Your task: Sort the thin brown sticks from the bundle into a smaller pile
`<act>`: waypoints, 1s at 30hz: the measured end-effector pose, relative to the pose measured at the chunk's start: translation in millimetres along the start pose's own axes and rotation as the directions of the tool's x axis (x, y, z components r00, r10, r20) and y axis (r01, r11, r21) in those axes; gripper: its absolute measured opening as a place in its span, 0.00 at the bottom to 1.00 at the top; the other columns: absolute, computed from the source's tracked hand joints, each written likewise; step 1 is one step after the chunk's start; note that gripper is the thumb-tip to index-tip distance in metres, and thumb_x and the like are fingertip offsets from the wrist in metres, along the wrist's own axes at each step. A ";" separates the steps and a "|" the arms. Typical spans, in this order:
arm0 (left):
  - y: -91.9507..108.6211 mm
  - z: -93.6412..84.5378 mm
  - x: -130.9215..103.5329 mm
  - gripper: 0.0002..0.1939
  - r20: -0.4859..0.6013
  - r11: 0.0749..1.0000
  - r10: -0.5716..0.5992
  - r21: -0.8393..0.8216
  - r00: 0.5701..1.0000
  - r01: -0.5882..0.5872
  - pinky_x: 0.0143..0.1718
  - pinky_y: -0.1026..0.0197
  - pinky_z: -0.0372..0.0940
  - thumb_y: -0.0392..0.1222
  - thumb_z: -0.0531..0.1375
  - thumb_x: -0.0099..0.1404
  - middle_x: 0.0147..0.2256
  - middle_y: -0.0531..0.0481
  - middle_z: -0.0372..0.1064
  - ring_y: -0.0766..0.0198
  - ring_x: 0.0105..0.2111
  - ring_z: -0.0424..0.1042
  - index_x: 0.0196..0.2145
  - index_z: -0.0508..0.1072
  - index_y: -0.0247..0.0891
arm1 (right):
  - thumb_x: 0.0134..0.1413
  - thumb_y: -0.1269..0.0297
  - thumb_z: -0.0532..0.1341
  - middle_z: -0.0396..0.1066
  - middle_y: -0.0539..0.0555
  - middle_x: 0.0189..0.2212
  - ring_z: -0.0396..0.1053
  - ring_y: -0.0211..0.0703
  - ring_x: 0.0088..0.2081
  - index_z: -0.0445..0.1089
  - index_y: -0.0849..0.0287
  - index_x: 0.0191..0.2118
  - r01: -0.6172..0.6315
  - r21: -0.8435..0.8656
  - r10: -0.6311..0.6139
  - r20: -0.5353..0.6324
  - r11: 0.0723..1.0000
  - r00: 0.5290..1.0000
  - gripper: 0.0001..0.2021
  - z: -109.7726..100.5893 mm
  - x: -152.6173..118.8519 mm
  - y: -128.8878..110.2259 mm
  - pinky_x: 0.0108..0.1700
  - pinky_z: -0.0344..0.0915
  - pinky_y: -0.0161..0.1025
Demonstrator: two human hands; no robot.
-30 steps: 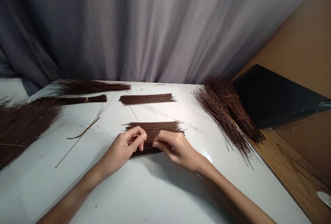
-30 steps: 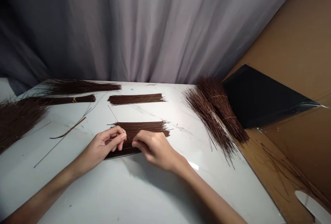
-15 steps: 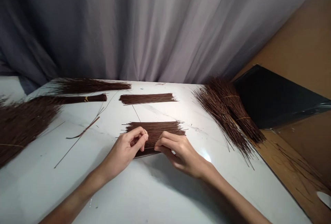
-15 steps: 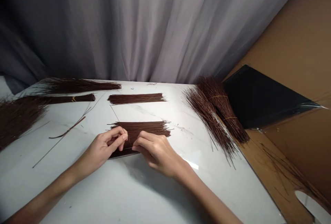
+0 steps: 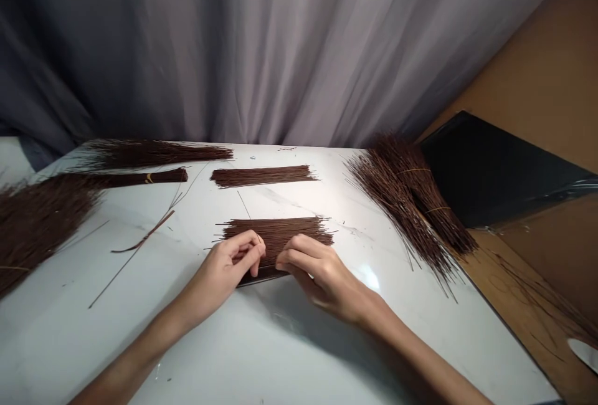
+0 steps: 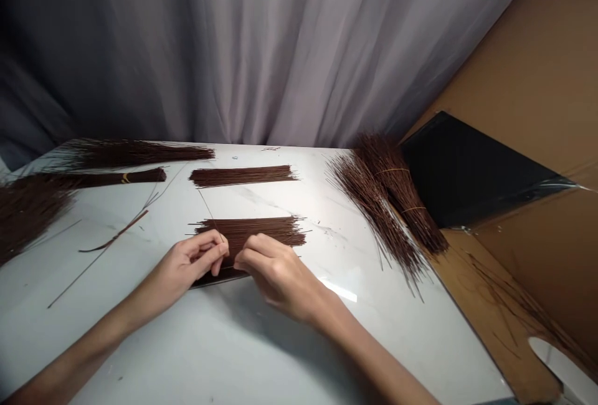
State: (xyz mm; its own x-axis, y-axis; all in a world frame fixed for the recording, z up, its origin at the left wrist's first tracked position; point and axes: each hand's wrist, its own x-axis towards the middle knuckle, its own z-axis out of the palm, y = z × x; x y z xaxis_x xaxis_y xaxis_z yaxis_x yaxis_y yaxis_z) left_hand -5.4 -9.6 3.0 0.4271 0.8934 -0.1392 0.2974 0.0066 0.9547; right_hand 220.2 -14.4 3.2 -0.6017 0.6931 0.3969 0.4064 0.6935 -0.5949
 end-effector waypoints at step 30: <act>-1.9 -7.6 3.1 0.18 0.056 0.983 -0.083 -0.161 0.995 0.091 0.23 0.65 0.49 0.56 0.58 0.72 0.29 0.54 0.67 0.71 0.22 0.52 0.35 0.73 0.39 | 0.73 0.64 0.54 0.72 0.53 0.35 0.63 0.44 0.39 0.70 0.56 0.41 -0.116 -0.214 0.136 0.081 0.970 0.987 0.09 -39.2 -5.1 11.3 0.46 0.57 0.44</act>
State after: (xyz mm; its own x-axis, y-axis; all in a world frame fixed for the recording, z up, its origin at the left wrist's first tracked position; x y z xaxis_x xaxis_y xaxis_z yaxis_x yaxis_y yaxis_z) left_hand -11.1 -3.4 2.8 0.4483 0.8631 -0.2325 0.1934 0.1603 0.9679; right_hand 254.9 -2.4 21.9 -0.5947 0.7627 0.2542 0.6112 0.6344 -0.4733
